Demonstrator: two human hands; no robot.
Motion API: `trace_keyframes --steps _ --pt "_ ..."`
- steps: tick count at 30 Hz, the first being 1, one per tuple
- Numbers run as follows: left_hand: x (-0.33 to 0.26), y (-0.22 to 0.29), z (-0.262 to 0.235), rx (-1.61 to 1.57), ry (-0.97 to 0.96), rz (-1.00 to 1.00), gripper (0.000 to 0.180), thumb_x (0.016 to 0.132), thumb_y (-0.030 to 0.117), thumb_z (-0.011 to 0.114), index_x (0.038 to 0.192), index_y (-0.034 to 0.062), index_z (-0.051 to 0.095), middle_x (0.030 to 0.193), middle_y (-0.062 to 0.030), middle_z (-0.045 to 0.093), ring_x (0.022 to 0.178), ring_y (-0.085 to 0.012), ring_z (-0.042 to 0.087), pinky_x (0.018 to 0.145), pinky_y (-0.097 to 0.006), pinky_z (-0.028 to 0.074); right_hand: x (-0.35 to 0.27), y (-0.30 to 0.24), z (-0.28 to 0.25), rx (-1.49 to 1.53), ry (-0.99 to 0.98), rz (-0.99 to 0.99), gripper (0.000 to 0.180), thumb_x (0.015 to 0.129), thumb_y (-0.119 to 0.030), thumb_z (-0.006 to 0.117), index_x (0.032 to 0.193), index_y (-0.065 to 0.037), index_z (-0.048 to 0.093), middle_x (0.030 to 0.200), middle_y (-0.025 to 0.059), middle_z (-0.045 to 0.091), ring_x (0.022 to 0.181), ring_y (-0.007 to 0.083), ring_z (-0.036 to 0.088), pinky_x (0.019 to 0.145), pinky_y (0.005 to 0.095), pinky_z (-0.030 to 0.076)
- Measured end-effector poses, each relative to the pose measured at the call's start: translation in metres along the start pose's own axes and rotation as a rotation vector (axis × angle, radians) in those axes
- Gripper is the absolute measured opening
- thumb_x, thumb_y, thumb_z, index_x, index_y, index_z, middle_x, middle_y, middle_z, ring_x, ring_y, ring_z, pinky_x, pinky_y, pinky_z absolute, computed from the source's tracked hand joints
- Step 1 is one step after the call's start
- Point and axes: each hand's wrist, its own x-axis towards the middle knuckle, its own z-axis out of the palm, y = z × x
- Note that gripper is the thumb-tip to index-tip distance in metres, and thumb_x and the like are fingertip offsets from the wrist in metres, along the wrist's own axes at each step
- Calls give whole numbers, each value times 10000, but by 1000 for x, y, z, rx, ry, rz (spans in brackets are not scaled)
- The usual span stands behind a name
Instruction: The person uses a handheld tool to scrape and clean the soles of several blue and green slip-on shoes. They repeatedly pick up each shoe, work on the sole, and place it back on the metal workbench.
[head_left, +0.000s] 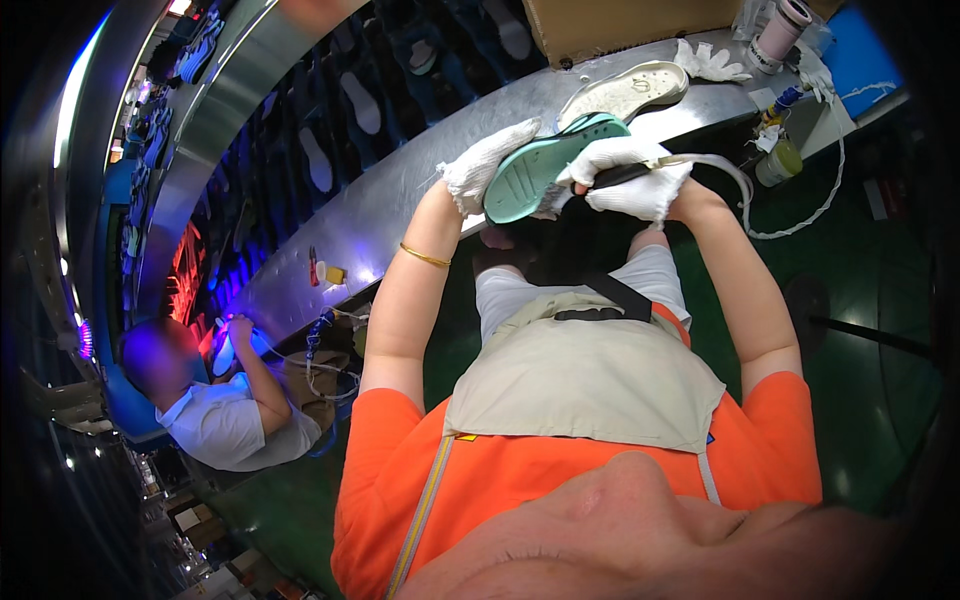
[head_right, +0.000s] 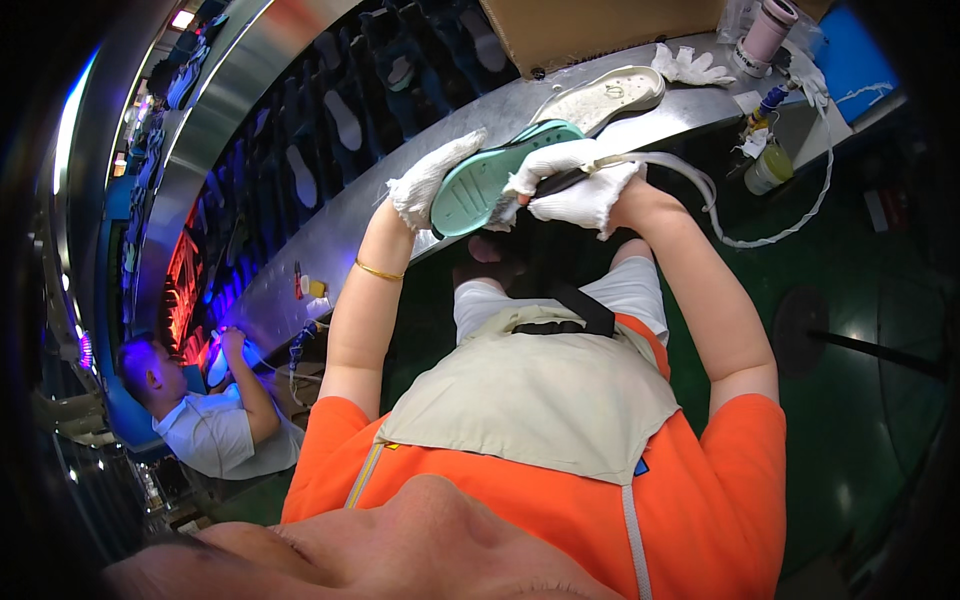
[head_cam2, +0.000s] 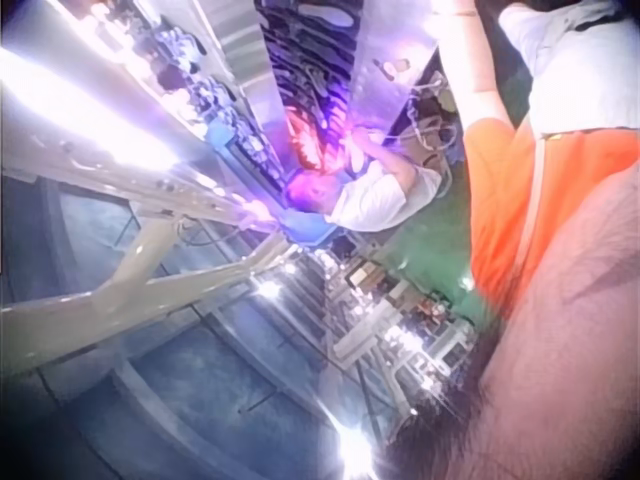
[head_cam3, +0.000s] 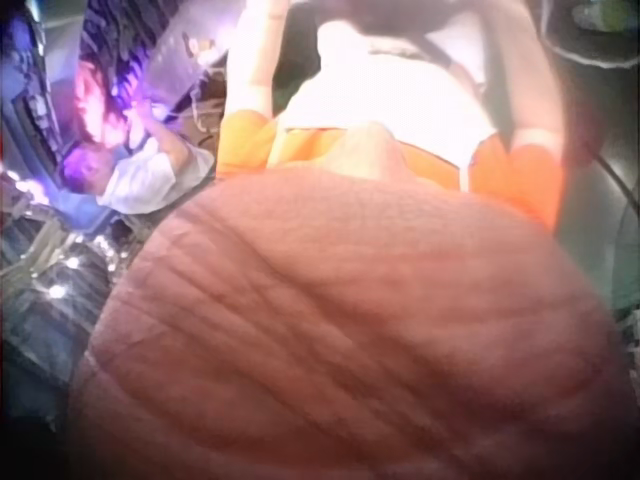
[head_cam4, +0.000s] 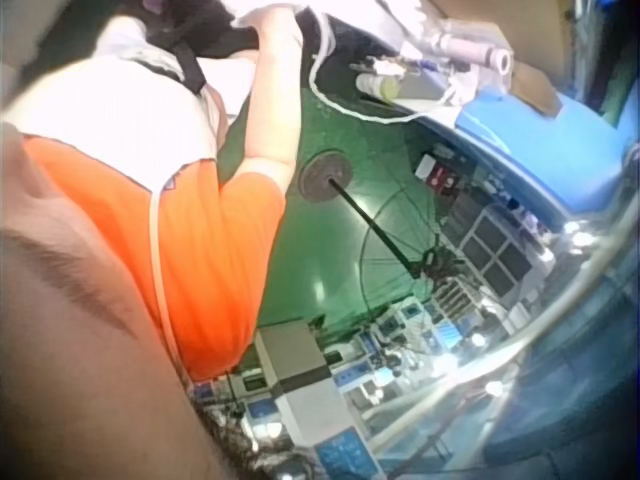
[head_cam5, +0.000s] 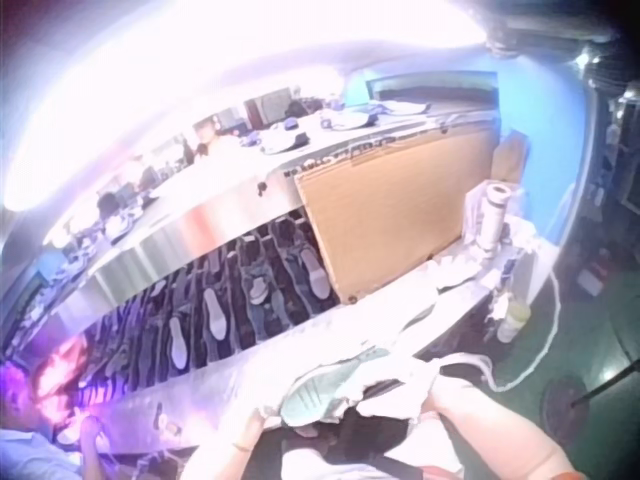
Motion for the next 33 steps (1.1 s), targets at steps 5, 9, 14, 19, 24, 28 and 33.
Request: trace_keyframes --steps 5,9,14,19,24,28,33 --pt "6 -13 -12 46 6 -10 565 908 461 479 1172 -36 535 978 -244 622 763 -352 657 662 -469 570 -3 -12 -22 226 -47 14 144 665 -11 632 803 -39 599 857 49 647 820 142 590 746 274 481" --pt "11 -18 -17 -144 -157 -63 592 915 471 451 1210 -40 501 1022 -270 602 795 -400 644 687 -490 561 0 -11 -21 -164 44 -40 130 703 -63 643 830 -59 614 892 26 646 789 95 568 733 251 476" --pt "10 -28 -21 -506 -317 80 618 934 475 384 1299 -23 405 1156 -279 541 963 -422 600 803 -540 518 -7 -13 -23 168 10 114 128 729 -53 651 853 -41 623 901 42 643 790 101 579 741 240 477" --pt "22 -45 -6 -550 -201 444 526 940 379 283 1259 -3 452 1132 -203 576 962 -319 605 812 -417 529 3 -8 32 329 330 -110 124 753 -23 655 873 -21 623 872 65 645 812 132 616 747 263 498" --pt "35 -60 -21 -582 -123 480 583 891 461 336 1239 15 478 1129 -209 574 980 -351 588 894 -458 474 -5 -29 57 104 275 -219 168 699 -30 693 847 -57 619 837 75 637 771 208 624 724 300 501" --pt "32 -71 -25 -547 -60 560 555 890 429 336 1199 0 505 1107 -206 583 964 -331 596 870 -428 493 -2 -21 45 530 185 -54 110 771 -54 651 878 -32 637 843 48 646 793 116 613 747 258 490" --pt "13 -66 9 -618 -63 487 484 896 365 350 1159 3 535 1022 -152 621 885 -260 617 854 -381 500 12 -11 40 89 497 -226 77 789 30 616 862 5 612 879 63 635 822 122 594 763 265 480"
